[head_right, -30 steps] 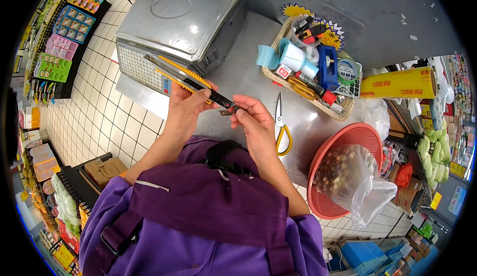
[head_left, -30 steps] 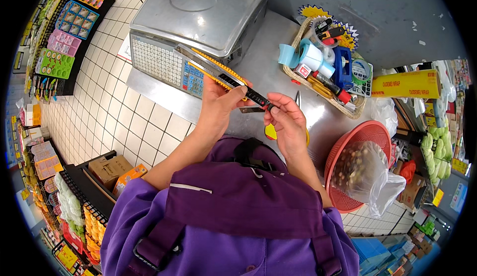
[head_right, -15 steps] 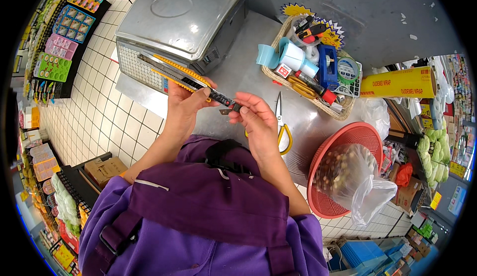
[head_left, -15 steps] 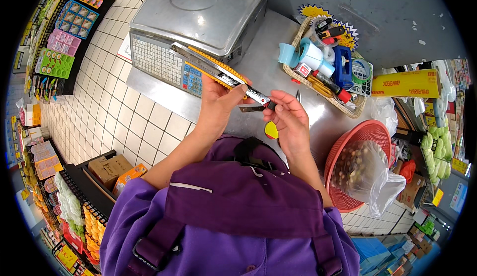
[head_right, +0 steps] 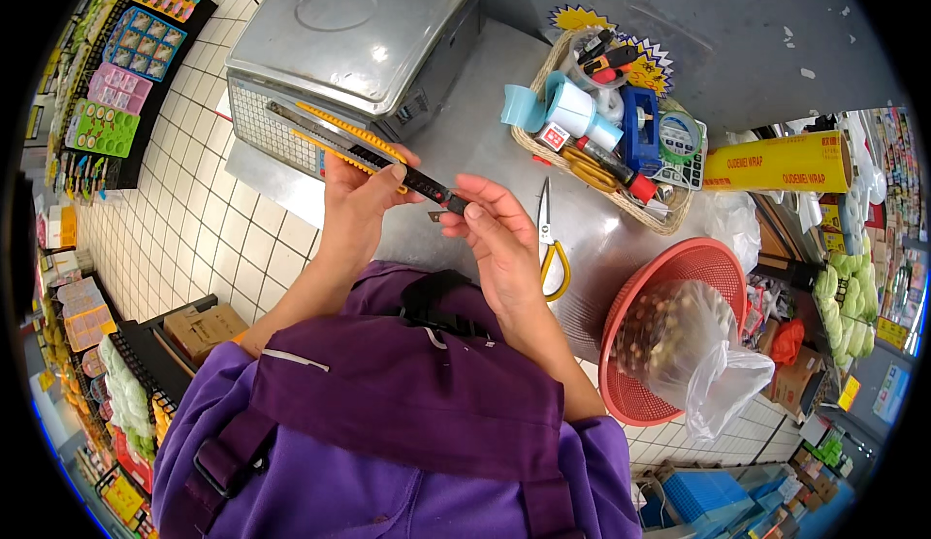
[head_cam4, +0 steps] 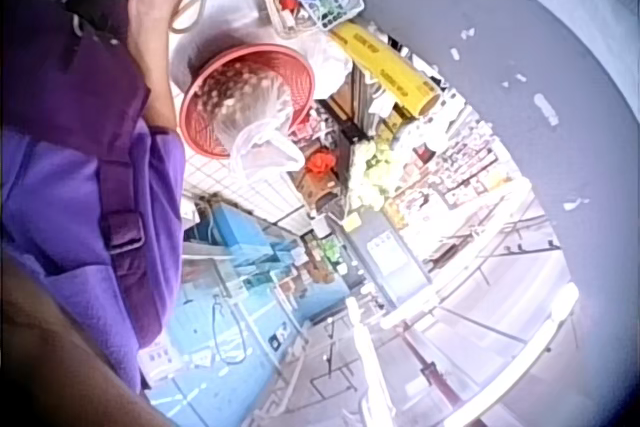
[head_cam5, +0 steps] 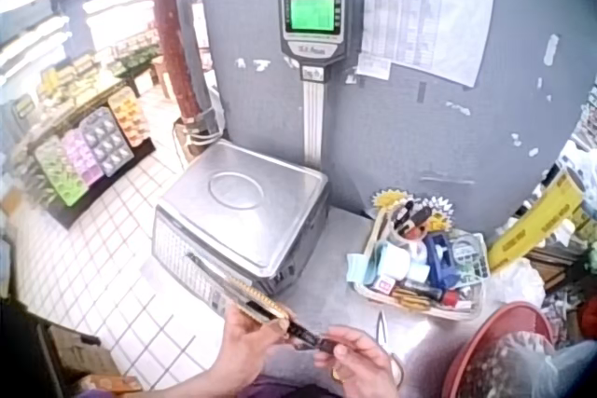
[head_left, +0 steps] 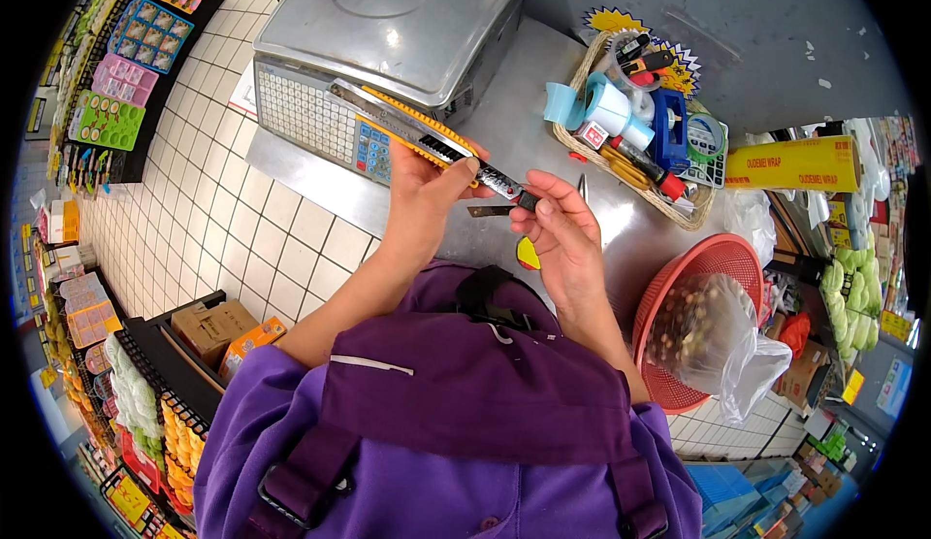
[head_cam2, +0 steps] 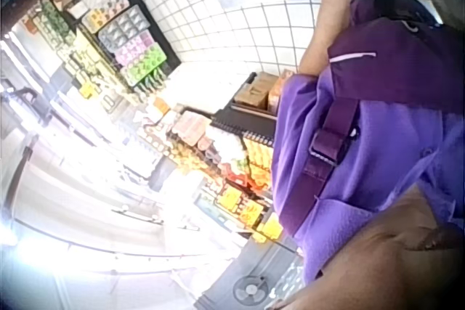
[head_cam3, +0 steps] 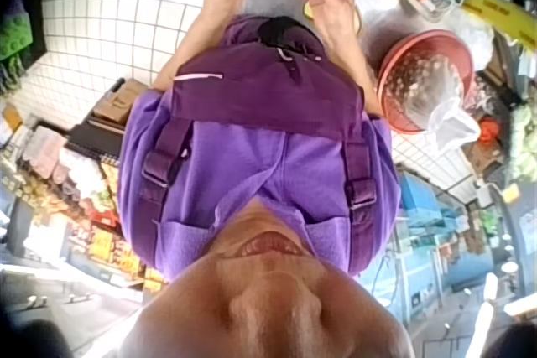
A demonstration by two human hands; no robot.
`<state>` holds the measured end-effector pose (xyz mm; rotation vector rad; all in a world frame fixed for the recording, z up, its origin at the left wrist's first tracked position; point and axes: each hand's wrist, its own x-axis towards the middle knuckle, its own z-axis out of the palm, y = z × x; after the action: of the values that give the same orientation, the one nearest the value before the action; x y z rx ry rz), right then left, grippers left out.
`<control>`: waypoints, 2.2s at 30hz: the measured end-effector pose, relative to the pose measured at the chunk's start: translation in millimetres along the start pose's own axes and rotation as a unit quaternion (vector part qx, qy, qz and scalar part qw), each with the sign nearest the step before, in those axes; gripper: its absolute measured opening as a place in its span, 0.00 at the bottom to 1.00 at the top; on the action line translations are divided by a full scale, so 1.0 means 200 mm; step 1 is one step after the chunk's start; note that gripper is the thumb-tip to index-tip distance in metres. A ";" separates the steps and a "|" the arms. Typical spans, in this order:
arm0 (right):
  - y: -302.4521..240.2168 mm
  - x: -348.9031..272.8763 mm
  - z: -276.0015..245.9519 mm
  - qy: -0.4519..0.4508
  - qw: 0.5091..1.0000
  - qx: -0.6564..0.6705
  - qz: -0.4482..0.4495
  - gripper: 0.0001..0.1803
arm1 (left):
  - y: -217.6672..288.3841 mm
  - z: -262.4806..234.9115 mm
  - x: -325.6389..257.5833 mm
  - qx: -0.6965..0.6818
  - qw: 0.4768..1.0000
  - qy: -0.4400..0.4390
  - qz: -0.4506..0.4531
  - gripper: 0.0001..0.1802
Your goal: The person assembles a yellow utility knife by inserting a blade and securing the red locking mechanism. They then move to a sink area, briefly rinse the knife, and return to the counter to continue adjusting the blade and handle.
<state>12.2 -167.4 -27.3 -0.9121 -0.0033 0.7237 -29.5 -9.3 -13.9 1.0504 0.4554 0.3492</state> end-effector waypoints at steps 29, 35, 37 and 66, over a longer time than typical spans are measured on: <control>-0.02 0.00 -0.04 -0.012 0.997 0.045 0.063 0.21 | 0.00 -0.05 0.03 -0.019 0.999 -0.032 -0.037 0.23; -0.02 0.01 -0.04 -0.036 0.995 0.060 0.077 0.26 | 0.01 -0.06 0.03 -0.017 0.997 -0.058 -0.041 0.25; -0.02 0.01 -0.04 -0.030 0.995 0.036 0.087 0.26 | 0.00 -0.07 0.02 0.000 0.997 -0.075 -0.034 0.25; -0.01 -0.02 -0.07 -0.055 0.984 0.051 0.159 0.22 | -0.10 -0.07 -0.02 -0.008 0.995 -0.078 -0.066 0.16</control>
<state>15.3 -181.0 -34.2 -0.7821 0.0822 1.0612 -39.3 -10.5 -37.0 1.0184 0.3781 0.1512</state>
